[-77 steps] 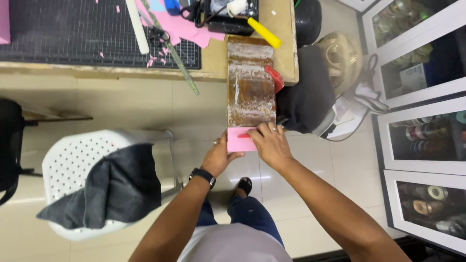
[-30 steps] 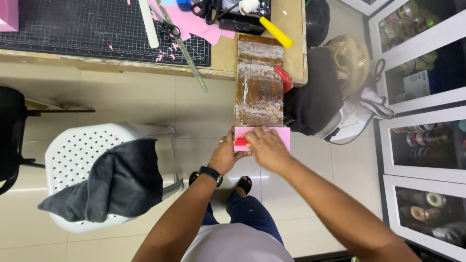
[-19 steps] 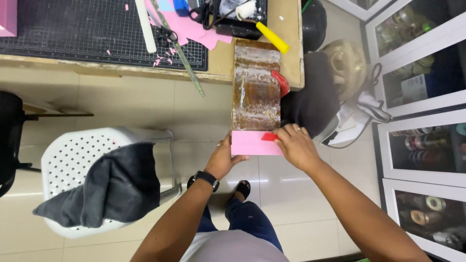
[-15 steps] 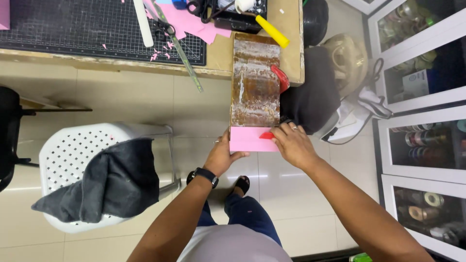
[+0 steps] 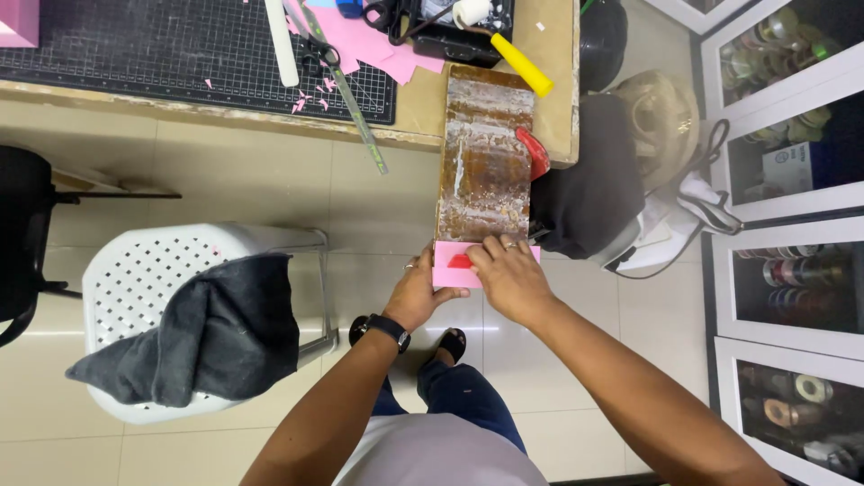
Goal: Applying glue to paper strips and attaching them to a base structure
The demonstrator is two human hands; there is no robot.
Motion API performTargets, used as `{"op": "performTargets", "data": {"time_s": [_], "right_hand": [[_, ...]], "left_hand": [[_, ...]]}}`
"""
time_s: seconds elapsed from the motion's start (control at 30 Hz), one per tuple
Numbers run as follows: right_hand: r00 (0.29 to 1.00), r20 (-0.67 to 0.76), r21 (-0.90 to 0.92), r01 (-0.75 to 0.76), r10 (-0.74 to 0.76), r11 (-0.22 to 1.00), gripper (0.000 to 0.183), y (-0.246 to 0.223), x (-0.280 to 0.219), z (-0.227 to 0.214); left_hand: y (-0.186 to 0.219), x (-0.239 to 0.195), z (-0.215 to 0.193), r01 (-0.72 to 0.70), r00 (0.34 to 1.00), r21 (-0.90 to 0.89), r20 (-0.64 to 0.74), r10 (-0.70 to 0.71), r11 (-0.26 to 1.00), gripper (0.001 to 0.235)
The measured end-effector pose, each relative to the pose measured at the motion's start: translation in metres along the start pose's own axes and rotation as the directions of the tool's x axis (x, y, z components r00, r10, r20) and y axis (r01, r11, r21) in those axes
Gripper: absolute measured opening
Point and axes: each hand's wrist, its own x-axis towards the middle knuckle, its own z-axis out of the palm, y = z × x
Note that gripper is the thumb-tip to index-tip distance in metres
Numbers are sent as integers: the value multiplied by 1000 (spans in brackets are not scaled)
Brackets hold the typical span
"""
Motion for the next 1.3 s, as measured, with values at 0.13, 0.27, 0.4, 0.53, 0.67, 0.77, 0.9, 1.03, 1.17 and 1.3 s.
{"op": "performTargets", "data": {"time_s": [0.13, 0.27, 0.4, 0.53, 0.67, 0.77, 0.9, 1.03, 1.17, 1.3], "right_hand": [[999, 44, 7, -5, 5, 1000, 20, -25, 13, -14], [999, -32, 47, 8, -6, 999, 20, -45, 27, -20], [978, -203, 323, 11, 57, 946, 29, -26, 20, -11], [955, -285, 283, 4, 80, 959, 24, 45, -31, -23], [969, -234, 105, -58, 81, 993, 20, 55, -61, -7], [968, -223, 64, -101, 113, 993, 19, 49, -49, 1], [961, -262, 84, -74, 93, 994, 14, 53, -59, -2], [965, -254, 70, -53, 69, 996, 16, 54, -62, -1], [968, -238, 69, -57, 72, 996, 17, 63, -51, -6], [997, -65, 80, -34, 40, 996, 17, 77, -55, -1]], "left_hand": [[-5, 2, 0, 31, 999, -6, 10, -31, 999, 105], [-33, 25, 14, 1, 1000, 65, 1, -1, 998, 90], [0, -3, -6, 3, 1000, 123, 25, -6, 992, 82], [16, -20, -29, -6, 1000, 119, 1, 6, 993, 97], [7, -13, -26, -30, 999, 131, -20, 33, 991, 94], [-9, -7, -16, -25, 999, 114, -32, 29, 993, 97], [-23, -7, -4, -23, 995, 106, -93, 33, 994, 95], [-9, -6, -6, -17, 992, 66, -121, 25, 998, 98], [-2, -8, -1, 15, 985, 69, -174, -3, 997, 108], [6, -13, -1, 27, 977, 27, -212, -20, 999, 109]]}}
